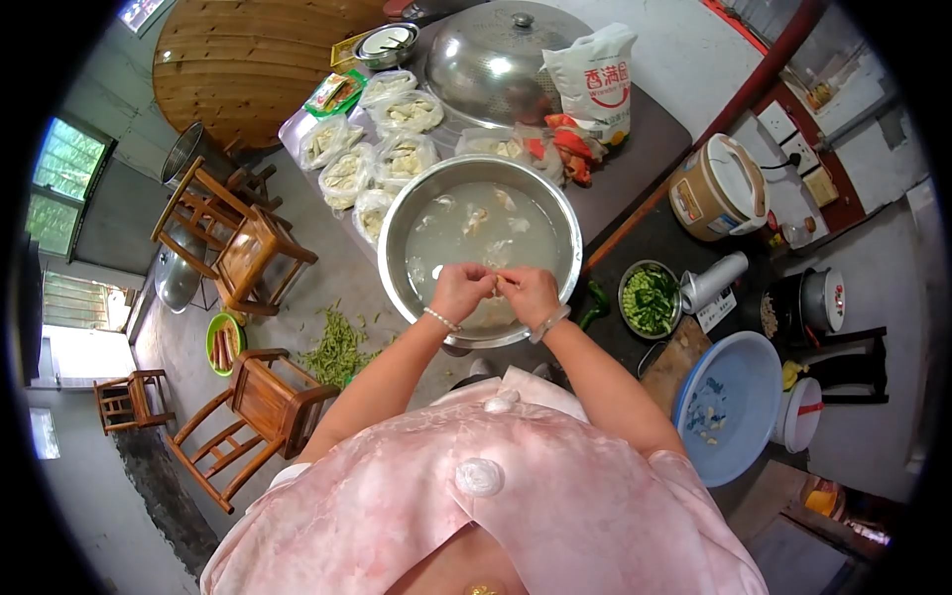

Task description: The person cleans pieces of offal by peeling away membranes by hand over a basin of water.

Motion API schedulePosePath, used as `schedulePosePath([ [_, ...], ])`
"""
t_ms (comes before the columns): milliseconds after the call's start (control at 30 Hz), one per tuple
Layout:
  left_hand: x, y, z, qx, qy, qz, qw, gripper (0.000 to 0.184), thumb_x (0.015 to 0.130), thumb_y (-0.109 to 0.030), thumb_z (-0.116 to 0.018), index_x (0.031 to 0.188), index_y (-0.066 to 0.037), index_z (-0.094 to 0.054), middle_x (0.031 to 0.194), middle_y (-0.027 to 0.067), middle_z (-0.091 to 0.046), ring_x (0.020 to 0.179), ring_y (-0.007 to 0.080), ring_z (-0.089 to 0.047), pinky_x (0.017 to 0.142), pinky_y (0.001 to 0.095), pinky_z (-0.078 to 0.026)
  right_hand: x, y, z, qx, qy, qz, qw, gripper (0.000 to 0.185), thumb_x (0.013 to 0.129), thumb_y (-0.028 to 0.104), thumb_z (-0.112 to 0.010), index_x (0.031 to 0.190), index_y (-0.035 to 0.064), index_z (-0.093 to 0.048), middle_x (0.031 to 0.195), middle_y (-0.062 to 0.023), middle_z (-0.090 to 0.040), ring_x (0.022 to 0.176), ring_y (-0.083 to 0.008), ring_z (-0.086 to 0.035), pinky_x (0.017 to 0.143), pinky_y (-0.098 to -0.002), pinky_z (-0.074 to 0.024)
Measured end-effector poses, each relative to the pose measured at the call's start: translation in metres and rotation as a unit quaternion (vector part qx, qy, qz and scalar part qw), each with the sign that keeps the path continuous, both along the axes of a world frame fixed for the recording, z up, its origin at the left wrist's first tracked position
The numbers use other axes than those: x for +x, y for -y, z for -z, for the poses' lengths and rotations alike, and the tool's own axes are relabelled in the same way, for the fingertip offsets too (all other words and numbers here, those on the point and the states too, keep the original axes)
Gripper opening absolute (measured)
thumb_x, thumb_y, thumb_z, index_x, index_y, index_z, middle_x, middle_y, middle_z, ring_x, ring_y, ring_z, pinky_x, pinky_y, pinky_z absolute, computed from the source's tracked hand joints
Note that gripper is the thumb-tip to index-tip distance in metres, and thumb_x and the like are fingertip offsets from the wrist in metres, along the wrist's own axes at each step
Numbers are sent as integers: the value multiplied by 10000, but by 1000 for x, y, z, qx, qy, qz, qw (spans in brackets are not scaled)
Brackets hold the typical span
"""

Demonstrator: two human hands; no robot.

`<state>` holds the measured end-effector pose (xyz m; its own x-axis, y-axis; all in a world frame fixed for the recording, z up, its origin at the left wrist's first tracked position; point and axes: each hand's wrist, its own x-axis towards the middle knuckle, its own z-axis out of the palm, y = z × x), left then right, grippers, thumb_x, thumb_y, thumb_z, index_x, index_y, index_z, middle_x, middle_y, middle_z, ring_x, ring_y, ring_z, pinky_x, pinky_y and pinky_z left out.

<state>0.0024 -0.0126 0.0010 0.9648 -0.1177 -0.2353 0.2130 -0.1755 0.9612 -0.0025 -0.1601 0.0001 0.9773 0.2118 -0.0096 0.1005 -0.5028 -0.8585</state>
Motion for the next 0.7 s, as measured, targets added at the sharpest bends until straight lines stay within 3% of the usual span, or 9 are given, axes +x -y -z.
schedulePosePath([
  [133,2,2,11,-28,-6,-22,999,129,694,-94,-587,679,33,-608,576,59,-585,511,85,-534,466,218,-423,1,-2,-2,-11,11,3,1000,197,722,63,-588,908,9,-624,758,-100,-623,673,-171,-594,603,-246,-458],
  [233,3,1,15,-83,-34,-31,995,126,721,-98,-572,688,23,-584,577,49,-566,493,85,-520,445,217,-415,4,-3,7,165,-95,22,982,196,742,63,-582,922,-5,-619,748,-63,-621,652,-140,-580,567,-234,-454],
  [433,4,2,19,-198,-142,-41,969,117,789,-124,-490,787,-13,-527,640,41,-529,458,94,-487,406,216,-395,6,5,0,332,-241,97,907,209,751,63,-583,951,5,-604,747,-28,-603,596,-81,-536,481,-191,-415],
  [700,-5,7,23,-220,-169,-47,960,99,791,-115,-442,808,-34,-496,692,52,-525,473,103,-495,399,228,-394,6,8,19,365,-240,162,885,203,753,44,-563,948,7,-602,762,-35,-602,575,-80,-513,447,-193,-406],
])
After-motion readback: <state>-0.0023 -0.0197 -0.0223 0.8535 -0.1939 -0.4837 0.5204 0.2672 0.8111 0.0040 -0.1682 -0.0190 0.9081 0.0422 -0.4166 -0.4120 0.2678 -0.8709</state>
